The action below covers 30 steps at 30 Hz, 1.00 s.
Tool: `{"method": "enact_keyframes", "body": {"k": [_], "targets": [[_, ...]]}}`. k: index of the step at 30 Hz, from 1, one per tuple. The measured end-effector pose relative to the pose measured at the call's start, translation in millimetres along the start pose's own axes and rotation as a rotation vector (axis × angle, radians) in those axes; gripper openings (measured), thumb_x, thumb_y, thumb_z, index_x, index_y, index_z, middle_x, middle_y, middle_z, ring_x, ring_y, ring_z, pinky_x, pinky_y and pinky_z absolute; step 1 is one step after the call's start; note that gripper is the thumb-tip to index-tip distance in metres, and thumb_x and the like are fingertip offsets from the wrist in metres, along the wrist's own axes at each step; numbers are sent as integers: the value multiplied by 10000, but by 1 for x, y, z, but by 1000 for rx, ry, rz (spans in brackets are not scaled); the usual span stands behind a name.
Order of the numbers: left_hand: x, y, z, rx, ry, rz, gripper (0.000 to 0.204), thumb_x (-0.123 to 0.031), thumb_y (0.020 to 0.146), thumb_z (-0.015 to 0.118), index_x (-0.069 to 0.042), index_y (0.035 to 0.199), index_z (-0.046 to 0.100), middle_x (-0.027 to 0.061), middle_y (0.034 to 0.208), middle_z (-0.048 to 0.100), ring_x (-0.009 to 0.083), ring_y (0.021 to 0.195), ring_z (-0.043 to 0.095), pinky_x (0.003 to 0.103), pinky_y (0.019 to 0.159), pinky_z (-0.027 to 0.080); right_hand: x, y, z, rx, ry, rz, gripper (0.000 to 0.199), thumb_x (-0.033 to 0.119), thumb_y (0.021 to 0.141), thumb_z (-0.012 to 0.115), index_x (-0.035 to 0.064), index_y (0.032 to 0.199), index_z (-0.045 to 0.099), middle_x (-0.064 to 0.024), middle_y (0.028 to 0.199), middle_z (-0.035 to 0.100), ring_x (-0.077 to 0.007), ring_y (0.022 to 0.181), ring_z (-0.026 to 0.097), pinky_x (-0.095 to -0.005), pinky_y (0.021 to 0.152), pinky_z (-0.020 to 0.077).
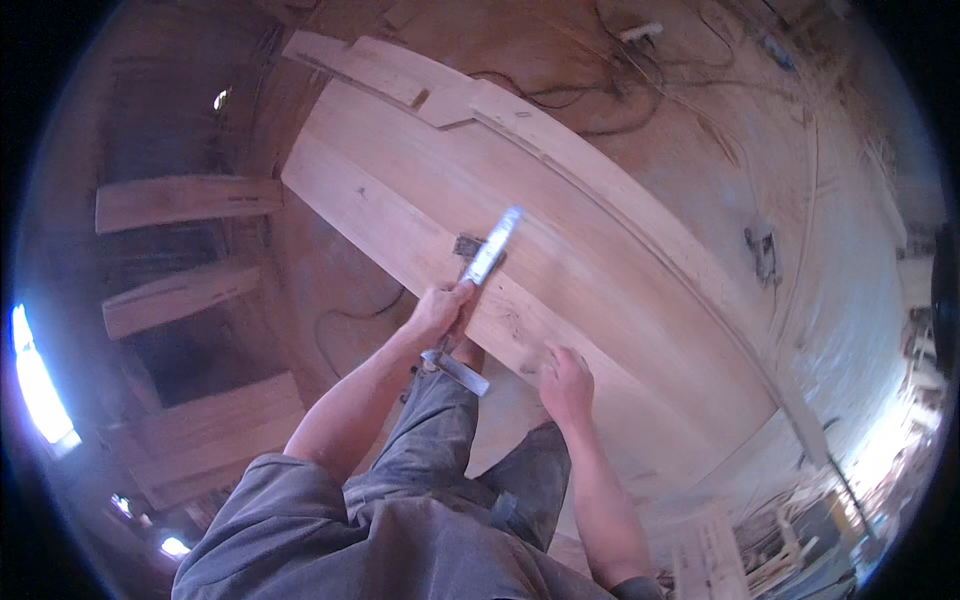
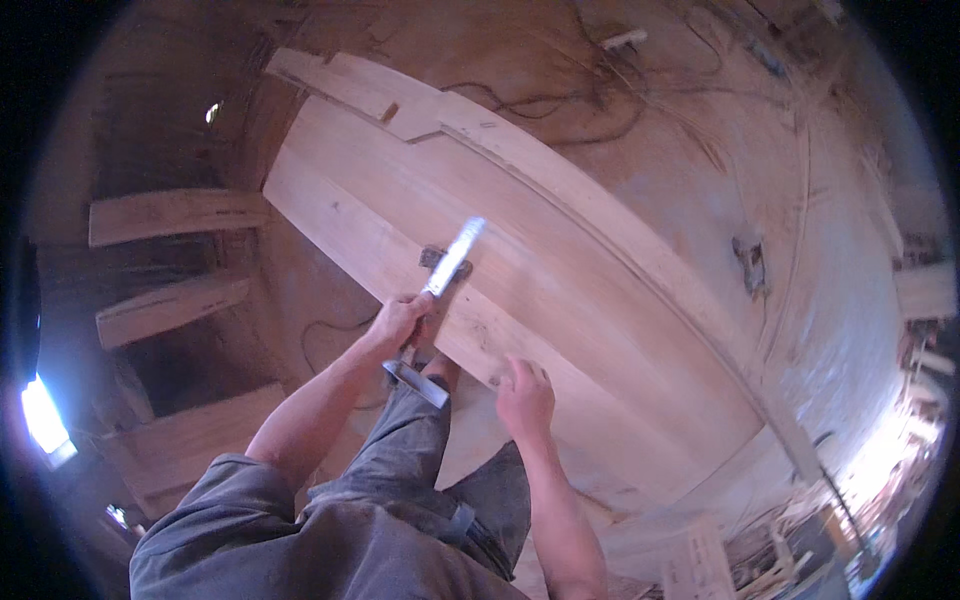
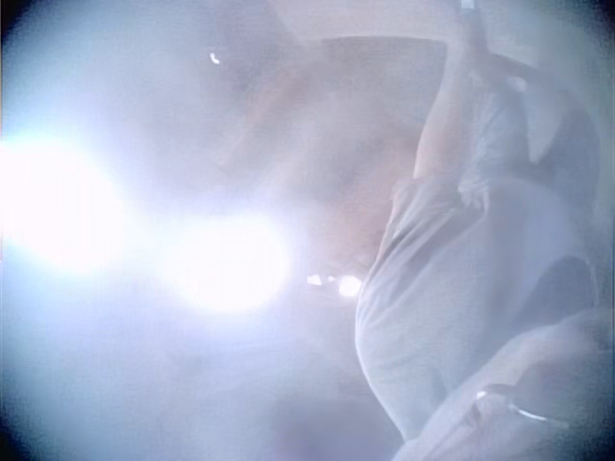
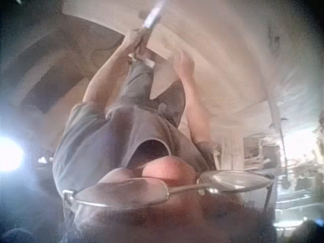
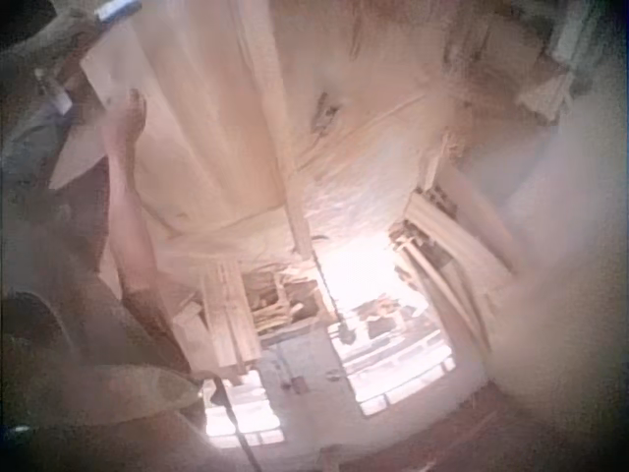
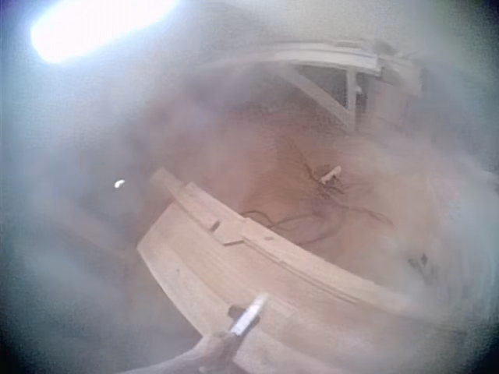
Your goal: The person uses a square to mark lines on wooden boards, taps the boards into position with a hammer, and uses a tape measure to check dimensions.
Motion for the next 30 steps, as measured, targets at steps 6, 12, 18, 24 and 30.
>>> {"method": "enact_keyframes", "body": {"k": [6,12,18,24,30], "targets": [[-11,34,-54,-317,320,333,458,-179,850,617,49,1238,532,112,730,601,253,736,636,386,686,511,72,94,67,201,-348,-451,399,195,879,560,153,1275,580,-170,1066,617,-355,946,626,-476,828,502],[-7,74,-89,-402,699,383,484,-168,911,524,-75,1374,418,239,991,608,439,895,615,507,774,503,113,133,122,428,-461,-49,386,251,928,546,181,1307,535,-234,1051,562,-420,963,619,-527,823,509],[-30,97,-100,-315,555,506,291,-165,945,525,-42,1209,523,187,1002,539,381,974,565,475,804,492,88,143,99,288,-569,13,321,263,891,591,153,1191,566,-233,1041,568,-443,953,605,-548,794,490],[-34,123,-93,-418,436,651,290,-101,903,577,-34,1182,535,177,1043,521,374,1013,539,455,846,476,27,153,30,125,-826,-130,230,248,822,649,144,1026,628,-197,941,571,-411,886,582,-530,737,464],[-44,143,-86,-422,398,640,300,-60,878,594,-32,1173,544,168,1037,514,370,995,537,449,846,475,16,170,15,247,-792,-215,180,202,779,667,129,942,648,-188,931,534,-385,892,545,-511,746,436]]}}
Point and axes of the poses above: each hand's wrist, its own y-axis towards the middle knuckle, its own z-axis out of the palm, x = y × z, the point moved 1 cm from there along y, towards the middle knuckle
